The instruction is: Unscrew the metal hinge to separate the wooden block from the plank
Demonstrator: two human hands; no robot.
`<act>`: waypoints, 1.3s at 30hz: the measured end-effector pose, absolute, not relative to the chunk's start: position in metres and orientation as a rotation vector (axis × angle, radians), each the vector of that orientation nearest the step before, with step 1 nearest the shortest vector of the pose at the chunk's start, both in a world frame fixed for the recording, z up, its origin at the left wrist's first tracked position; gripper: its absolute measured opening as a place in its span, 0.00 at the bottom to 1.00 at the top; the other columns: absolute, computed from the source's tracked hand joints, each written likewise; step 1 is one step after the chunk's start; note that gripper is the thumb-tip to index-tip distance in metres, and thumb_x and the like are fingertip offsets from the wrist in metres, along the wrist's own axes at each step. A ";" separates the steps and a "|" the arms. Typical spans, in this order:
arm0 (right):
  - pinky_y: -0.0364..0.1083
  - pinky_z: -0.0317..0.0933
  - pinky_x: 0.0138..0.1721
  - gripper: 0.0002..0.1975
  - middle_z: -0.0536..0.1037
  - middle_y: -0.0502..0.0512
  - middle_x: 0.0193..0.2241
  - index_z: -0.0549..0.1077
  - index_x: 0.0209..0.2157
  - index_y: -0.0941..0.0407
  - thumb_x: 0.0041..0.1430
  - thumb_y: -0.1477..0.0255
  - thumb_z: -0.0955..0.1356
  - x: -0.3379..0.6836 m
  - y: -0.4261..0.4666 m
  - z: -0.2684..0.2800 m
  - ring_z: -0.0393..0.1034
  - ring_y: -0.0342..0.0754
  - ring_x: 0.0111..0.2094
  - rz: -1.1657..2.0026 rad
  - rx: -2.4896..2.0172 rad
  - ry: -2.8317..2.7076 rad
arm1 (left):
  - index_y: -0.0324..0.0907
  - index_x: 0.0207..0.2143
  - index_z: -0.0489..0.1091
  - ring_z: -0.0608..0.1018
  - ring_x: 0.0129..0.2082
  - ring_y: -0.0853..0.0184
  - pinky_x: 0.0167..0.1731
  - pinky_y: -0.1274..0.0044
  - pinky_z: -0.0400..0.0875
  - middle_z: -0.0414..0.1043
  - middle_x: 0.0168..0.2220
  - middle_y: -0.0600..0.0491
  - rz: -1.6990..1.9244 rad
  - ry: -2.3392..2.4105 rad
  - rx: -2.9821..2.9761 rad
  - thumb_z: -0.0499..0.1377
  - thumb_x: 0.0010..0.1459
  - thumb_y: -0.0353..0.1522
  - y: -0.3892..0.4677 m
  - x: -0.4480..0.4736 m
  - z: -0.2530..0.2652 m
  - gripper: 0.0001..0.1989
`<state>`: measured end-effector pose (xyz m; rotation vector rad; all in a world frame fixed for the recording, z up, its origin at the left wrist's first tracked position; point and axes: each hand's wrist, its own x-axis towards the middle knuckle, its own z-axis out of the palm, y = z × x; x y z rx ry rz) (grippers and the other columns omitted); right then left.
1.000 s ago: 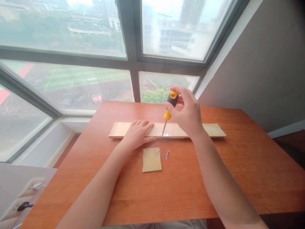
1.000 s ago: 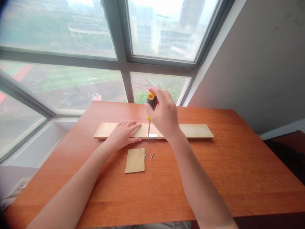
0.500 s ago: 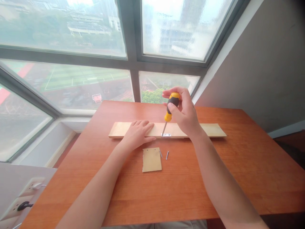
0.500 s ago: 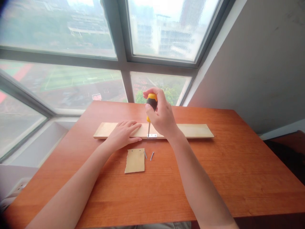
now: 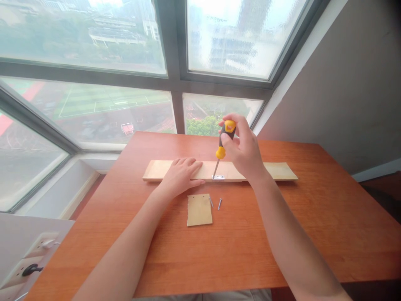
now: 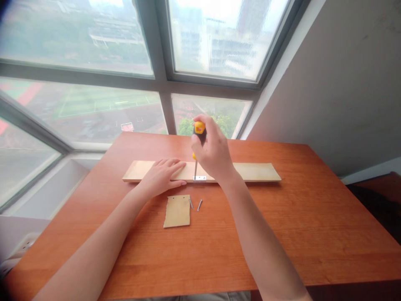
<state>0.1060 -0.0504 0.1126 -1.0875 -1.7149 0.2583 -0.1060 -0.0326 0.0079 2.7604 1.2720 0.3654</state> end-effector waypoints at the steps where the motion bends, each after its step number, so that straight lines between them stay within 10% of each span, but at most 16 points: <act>1: 0.57 0.70 0.49 0.14 0.75 0.55 0.47 0.66 0.49 0.49 0.62 0.69 0.66 0.105 -0.051 0.114 0.72 0.52 0.47 0.157 -1.134 -1.716 | 0.50 0.58 0.65 0.73 0.52 0.52 0.52 0.62 0.63 0.70 0.54 0.47 0.365 1.273 2.758 0.61 0.60 0.48 -0.033 -0.106 0.008 0.26; 19: 0.59 0.72 0.44 0.31 0.76 0.53 0.48 0.62 0.59 0.45 0.56 0.69 0.72 0.104 -0.048 0.108 0.74 0.54 0.42 0.114 -1.310 -1.630 | 0.49 0.57 0.65 0.73 0.53 0.51 0.52 0.62 0.64 0.70 0.56 0.46 0.355 1.279 2.770 0.60 0.61 0.48 -0.032 -0.106 0.008 0.26; 29: 0.57 0.73 0.51 0.24 0.69 0.53 0.60 0.56 0.61 0.43 0.66 0.70 0.62 0.111 -0.054 0.117 0.74 0.50 0.49 0.558 -0.963 -1.722 | 0.50 0.57 0.65 0.73 0.53 0.52 0.53 0.62 0.63 0.70 0.55 0.47 0.367 1.275 2.777 0.61 0.60 0.48 -0.032 -0.106 0.007 0.26; 39: 0.58 0.74 0.48 0.19 0.76 0.50 0.45 0.63 0.53 0.46 0.62 0.70 0.67 0.137 -0.050 0.120 0.77 0.50 0.42 0.493 -1.123 -1.635 | 0.48 0.58 0.64 0.72 0.53 0.51 0.53 0.62 0.63 0.70 0.55 0.46 0.360 1.279 2.772 0.60 0.61 0.47 -0.032 -0.106 0.007 0.26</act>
